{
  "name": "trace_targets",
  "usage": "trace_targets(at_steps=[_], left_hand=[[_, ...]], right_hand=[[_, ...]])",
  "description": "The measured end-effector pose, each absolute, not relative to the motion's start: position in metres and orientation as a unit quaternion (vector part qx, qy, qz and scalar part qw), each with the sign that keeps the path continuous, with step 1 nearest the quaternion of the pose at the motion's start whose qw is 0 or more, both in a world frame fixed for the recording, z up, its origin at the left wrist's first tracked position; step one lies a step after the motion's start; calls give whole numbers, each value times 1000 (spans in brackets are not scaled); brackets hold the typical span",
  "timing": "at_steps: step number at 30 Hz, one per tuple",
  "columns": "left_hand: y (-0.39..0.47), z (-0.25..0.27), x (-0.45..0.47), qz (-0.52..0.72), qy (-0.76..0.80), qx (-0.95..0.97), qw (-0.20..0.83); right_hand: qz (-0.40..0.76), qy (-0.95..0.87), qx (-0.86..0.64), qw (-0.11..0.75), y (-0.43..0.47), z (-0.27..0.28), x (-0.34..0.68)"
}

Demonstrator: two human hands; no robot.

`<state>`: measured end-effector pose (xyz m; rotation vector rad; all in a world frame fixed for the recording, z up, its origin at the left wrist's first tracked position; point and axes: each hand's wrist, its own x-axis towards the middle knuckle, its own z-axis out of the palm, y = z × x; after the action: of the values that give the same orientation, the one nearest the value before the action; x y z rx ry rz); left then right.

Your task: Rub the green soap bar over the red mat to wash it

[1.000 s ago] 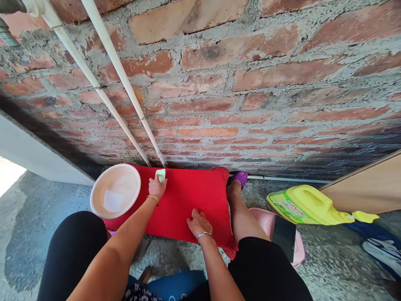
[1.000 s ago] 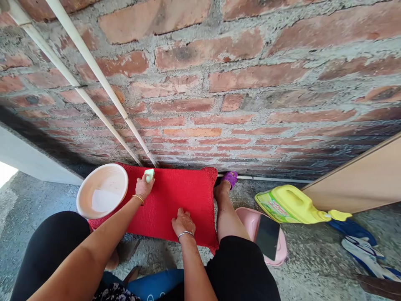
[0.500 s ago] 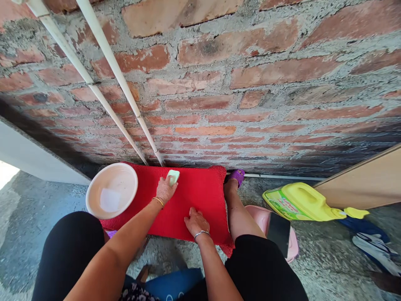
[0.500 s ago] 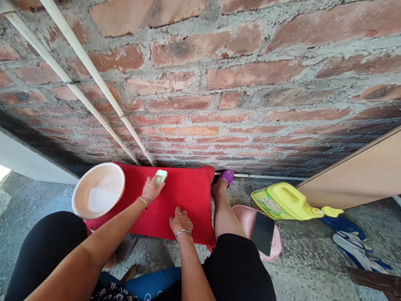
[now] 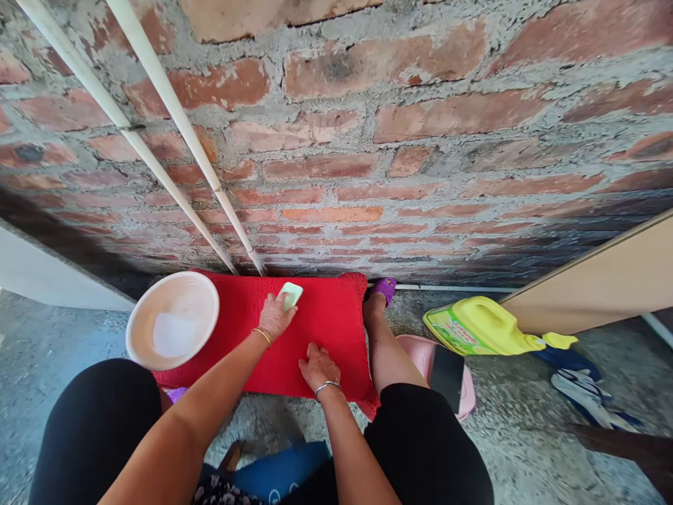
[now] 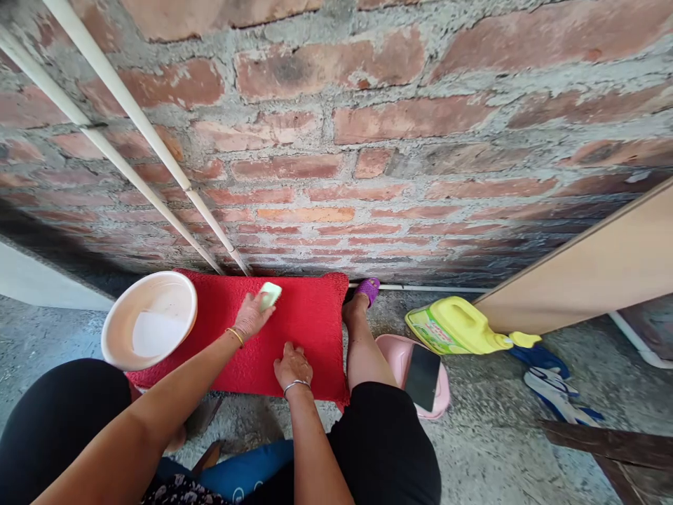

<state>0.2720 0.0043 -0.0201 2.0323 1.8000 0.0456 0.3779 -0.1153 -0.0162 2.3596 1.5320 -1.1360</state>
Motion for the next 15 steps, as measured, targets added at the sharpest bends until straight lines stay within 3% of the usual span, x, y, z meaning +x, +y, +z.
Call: trace_targets(at_steps=[7, 15], left_hand=[[40, -16, 260, 27, 796, 582, 162], [2, -16, 283, 1, 597, 755, 271]], right_hand=[[-374, 495, 783, 39, -117, -18, 378], [-370, 491, 788, 40, -119, -21, 378]])
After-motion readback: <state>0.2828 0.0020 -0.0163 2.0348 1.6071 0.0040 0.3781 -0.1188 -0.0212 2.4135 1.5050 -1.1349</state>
